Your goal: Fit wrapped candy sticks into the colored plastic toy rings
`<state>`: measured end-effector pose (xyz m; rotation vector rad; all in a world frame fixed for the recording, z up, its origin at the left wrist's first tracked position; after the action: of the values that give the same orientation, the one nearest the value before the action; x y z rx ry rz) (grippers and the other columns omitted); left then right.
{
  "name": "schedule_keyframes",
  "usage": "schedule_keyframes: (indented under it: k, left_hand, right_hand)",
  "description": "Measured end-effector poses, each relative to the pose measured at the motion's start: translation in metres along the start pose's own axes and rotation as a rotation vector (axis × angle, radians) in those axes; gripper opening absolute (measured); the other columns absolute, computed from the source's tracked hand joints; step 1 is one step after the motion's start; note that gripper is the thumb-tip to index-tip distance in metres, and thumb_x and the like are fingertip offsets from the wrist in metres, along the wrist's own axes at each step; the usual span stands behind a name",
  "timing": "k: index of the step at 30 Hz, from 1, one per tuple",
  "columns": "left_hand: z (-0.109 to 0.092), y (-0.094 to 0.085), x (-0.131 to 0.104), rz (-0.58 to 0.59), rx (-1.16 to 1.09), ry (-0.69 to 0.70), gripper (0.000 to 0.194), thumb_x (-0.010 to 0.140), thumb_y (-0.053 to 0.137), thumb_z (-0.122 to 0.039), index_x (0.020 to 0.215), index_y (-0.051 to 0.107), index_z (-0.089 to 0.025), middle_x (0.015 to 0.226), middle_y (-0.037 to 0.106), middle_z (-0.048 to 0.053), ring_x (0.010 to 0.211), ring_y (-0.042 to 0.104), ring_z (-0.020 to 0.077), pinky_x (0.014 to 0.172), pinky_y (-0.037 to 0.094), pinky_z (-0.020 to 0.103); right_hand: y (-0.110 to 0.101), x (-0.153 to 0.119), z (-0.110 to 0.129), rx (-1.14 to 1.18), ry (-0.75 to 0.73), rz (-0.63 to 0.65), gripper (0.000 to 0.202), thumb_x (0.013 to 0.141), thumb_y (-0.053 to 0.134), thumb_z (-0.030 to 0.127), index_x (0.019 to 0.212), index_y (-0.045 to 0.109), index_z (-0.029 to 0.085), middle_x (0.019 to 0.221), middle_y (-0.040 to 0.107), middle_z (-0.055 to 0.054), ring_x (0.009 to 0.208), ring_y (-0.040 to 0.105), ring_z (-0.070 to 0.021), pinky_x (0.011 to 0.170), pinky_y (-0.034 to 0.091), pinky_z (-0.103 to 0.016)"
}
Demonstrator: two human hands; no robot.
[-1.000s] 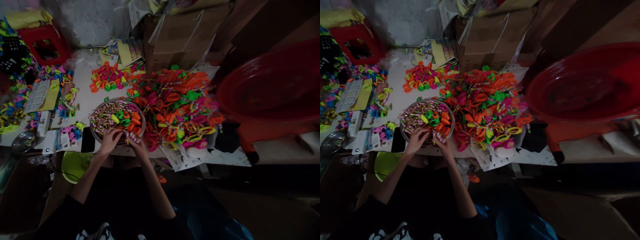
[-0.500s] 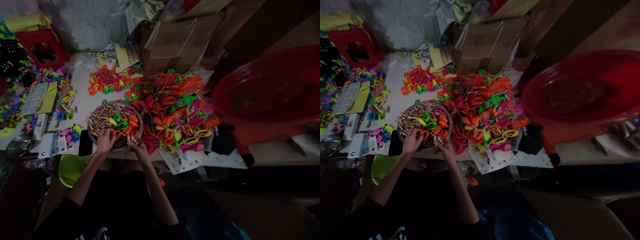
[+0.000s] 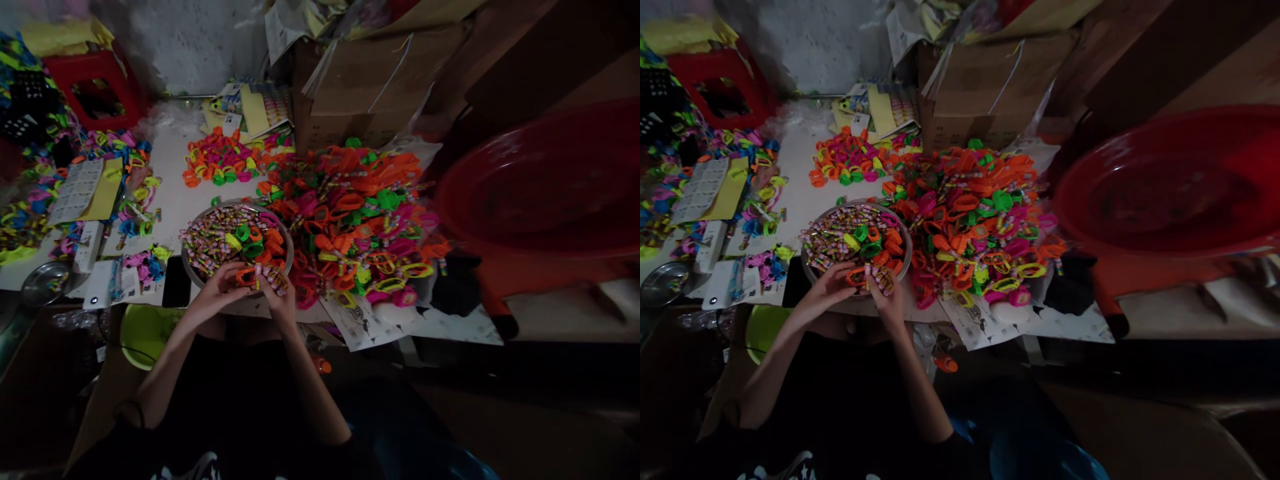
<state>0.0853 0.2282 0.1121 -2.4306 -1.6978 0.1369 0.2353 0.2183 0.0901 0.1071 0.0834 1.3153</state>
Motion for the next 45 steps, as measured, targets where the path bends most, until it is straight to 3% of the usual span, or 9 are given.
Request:
schedule_keyframes:
  k: [2, 4, 9, 15, 19, 23, 28, 36, 45]
  left_hand:
    - [-0.008, 0.000, -0.006, 0.018, 0.126, 0.098, 0.050, 0.085, 0.062, -0.035, 0.131, 0.047, -0.025, 0.123, 0.060, 0.008, 0.104, 0.060, 0.0183, 0.086, 0.051, 0.031]
    - [-0.015, -0.002, -0.011, -0.017, 0.313, 0.206, 0.041, 0.087, 0.060, -0.032, 0.127, 0.052, -0.026, 0.118, 0.059, 0.007, 0.104, 0.058, 0.0184, 0.091, 0.049, 0.034]
    - [-0.032, -0.004, -0.019, -0.041, 0.422, 0.375, 0.033, 0.086, 0.062, -0.029, 0.118, 0.056, -0.024, 0.117, 0.055, 0.008, 0.114, 0.052, 0.0199, 0.099, 0.045, 0.037]
    - [-0.048, -0.007, -0.031, -0.008, 0.500, 0.417, 0.042, 0.084, 0.063, -0.034, 0.125, 0.053, -0.029, 0.112, 0.052, 0.005, 0.107, 0.056, 0.0189, 0.093, 0.050, 0.033]
    - [-0.047, -0.009, -0.035, -0.027, 0.606, 0.464, 0.039, 0.085, 0.063, -0.034, 0.122, 0.054, -0.028, 0.109, 0.049, 0.005, 0.101, 0.057, 0.0173, 0.087, 0.051, 0.030]
    - [-0.045, -0.008, -0.033, -0.137, 0.598, 0.514, 0.029, 0.082, 0.067, -0.031, 0.106, 0.053, -0.021, 0.107, 0.053, 0.007, 0.103, 0.057, 0.0198, 0.088, 0.050, 0.035]
    - [-0.040, -0.006, -0.030, -0.127, 0.467, 0.451, 0.014, 0.087, 0.059, -0.024, 0.094, 0.048, -0.019, 0.094, 0.061, 0.006, 0.091, 0.061, 0.0157, 0.080, 0.051, 0.030]
    - [-0.045, -0.007, -0.027, -0.213, 0.509, 0.472, 0.020, 0.081, 0.068, -0.030, 0.089, 0.053, -0.019, 0.098, 0.063, 0.007, 0.095, 0.061, 0.0166, 0.081, 0.051, 0.029]
    - [-0.057, -0.006, -0.028, -0.141, 0.657, 0.579, 0.016, 0.084, 0.063, -0.023, 0.099, 0.057, -0.020, 0.097, 0.064, 0.006, 0.098, 0.059, 0.0189, 0.085, 0.050, 0.034]
  right_hand:
    - [-0.003, 0.000, 0.001, 0.092, 0.052, -0.045, 0.022, 0.073, 0.066, 0.039, 0.083, 0.061, 0.020, 0.084, 0.069, -0.003, 0.081, 0.064, -0.0172, 0.075, 0.053, -0.030]
    - [-0.005, -0.001, 0.005, 0.239, 0.156, -0.040, 0.022, 0.070, 0.068, 0.037, 0.083, 0.062, 0.021, 0.086, 0.069, -0.002, 0.081, 0.064, -0.0173, 0.070, 0.054, -0.028]
    - [-0.001, -0.012, 0.023, 0.447, 0.438, 0.217, 0.032, 0.061, 0.075, 0.038, 0.087, 0.067, 0.021, 0.083, 0.070, -0.001, 0.061, 0.060, -0.0143, 0.045, 0.048, -0.023]
    - [0.002, -0.018, 0.035, 0.493, 0.451, 0.172, 0.031, 0.058, 0.080, 0.033, 0.085, 0.071, 0.021, 0.088, 0.072, 0.000, 0.081, 0.066, -0.0158, 0.080, 0.052, -0.027]
    - [0.005, -0.019, 0.036, 0.402, 0.462, 0.226, 0.029, 0.062, 0.078, 0.036, 0.084, 0.071, 0.020, 0.087, 0.072, -0.002, 0.084, 0.067, -0.0200, 0.081, 0.053, -0.033]
    - [0.003, -0.017, 0.036, 0.312, 0.356, 0.179, 0.028, 0.063, 0.076, 0.036, 0.086, 0.070, 0.021, 0.090, 0.072, -0.002, 0.087, 0.067, -0.0207, 0.083, 0.054, -0.035]
    - [-0.013, -0.019, 0.056, -0.010, 0.098, 0.206, 0.023, 0.073, 0.069, 0.039, 0.085, 0.065, 0.020, 0.078, 0.069, -0.002, 0.066, 0.065, -0.0173, 0.063, 0.055, -0.030]
    - [-0.034, -0.024, 0.105, -0.625, -0.406, 0.645, 0.032, 0.077, 0.055, 0.009, 0.107, 0.061, 0.019, 0.096, 0.066, -0.006, 0.088, 0.063, -0.0178, 0.077, 0.050, -0.027]
    - [-0.032, -0.024, 0.117, -0.730, -0.512, 0.692, 0.039, 0.078, 0.051, 0.005, 0.113, 0.059, 0.020, 0.103, 0.064, -0.009, 0.097, 0.061, -0.0204, 0.084, 0.051, -0.031]
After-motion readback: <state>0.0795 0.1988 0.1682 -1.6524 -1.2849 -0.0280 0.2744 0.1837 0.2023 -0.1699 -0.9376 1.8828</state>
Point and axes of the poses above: each hand's wrist, its own x-axis towards the middle knuckle, its own y-axis out of the palm, z = x × y, the point moved 2 cm from there along x, towards the middle knuckle
